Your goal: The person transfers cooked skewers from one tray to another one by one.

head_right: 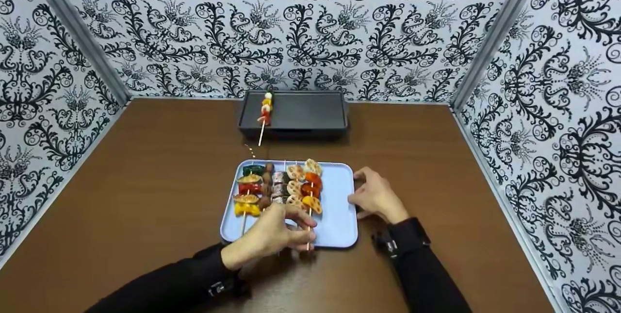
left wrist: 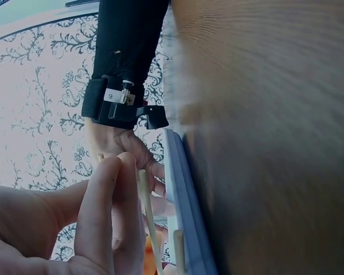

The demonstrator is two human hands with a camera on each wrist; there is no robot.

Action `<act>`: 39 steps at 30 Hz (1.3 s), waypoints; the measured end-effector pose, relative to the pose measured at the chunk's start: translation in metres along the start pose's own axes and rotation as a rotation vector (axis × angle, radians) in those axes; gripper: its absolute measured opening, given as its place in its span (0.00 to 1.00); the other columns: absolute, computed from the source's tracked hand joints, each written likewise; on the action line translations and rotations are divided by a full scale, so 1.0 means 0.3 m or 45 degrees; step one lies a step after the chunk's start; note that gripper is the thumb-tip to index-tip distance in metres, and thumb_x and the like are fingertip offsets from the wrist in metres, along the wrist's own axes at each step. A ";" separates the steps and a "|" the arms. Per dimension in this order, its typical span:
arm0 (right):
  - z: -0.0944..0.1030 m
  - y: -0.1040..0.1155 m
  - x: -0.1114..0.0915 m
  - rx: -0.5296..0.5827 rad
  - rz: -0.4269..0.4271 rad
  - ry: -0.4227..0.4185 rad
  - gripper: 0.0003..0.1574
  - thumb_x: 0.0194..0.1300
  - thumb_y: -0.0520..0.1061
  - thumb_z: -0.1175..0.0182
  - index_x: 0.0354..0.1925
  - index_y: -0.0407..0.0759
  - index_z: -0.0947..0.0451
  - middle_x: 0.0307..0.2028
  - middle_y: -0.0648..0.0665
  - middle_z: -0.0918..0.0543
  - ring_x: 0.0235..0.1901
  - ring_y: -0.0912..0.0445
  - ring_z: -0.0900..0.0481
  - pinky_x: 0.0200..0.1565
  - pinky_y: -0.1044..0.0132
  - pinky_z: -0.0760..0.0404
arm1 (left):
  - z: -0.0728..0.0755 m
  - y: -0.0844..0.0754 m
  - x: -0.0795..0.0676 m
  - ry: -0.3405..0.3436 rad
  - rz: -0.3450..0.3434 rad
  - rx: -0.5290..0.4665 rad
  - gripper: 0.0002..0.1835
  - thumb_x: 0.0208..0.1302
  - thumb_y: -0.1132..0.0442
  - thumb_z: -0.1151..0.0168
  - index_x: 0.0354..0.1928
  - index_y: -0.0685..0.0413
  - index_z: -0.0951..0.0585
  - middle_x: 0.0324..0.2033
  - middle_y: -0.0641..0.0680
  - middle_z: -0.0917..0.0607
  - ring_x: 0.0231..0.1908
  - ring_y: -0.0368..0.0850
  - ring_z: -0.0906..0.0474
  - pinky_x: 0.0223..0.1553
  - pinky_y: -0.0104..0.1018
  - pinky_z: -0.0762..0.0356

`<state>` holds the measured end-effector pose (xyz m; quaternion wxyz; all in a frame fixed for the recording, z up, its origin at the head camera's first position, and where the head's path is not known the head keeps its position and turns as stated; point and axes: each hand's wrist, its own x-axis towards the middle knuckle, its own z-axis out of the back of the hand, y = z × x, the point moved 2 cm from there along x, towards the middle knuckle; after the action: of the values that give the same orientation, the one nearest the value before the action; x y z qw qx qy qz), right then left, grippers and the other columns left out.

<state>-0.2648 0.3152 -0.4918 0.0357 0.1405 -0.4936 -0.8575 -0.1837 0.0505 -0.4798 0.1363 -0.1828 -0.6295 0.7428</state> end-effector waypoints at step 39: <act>-0.004 0.003 0.006 -0.040 -0.023 -0.010 0.41 0.59 0.31 0.32 0.68 0.33 0.35 0.38 0.35 0.20 0.29 0.47 0.16 0.28 0.50 0.07 | 0.220 -0.099 0.045 -0.011 -0.288 0.336 0.04 0.71 0.61 0.29 0.43 0.51 0.10 0.34 0.53 0.10 0.29 0.57 0.12 0.26 0.41 0.09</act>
<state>-0.2662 0.3135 -0.4919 0.0281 0.1411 -0.4789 -0.8660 -0.2259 0.0030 -0.4427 0.2391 -0.0881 -0.5438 0.7996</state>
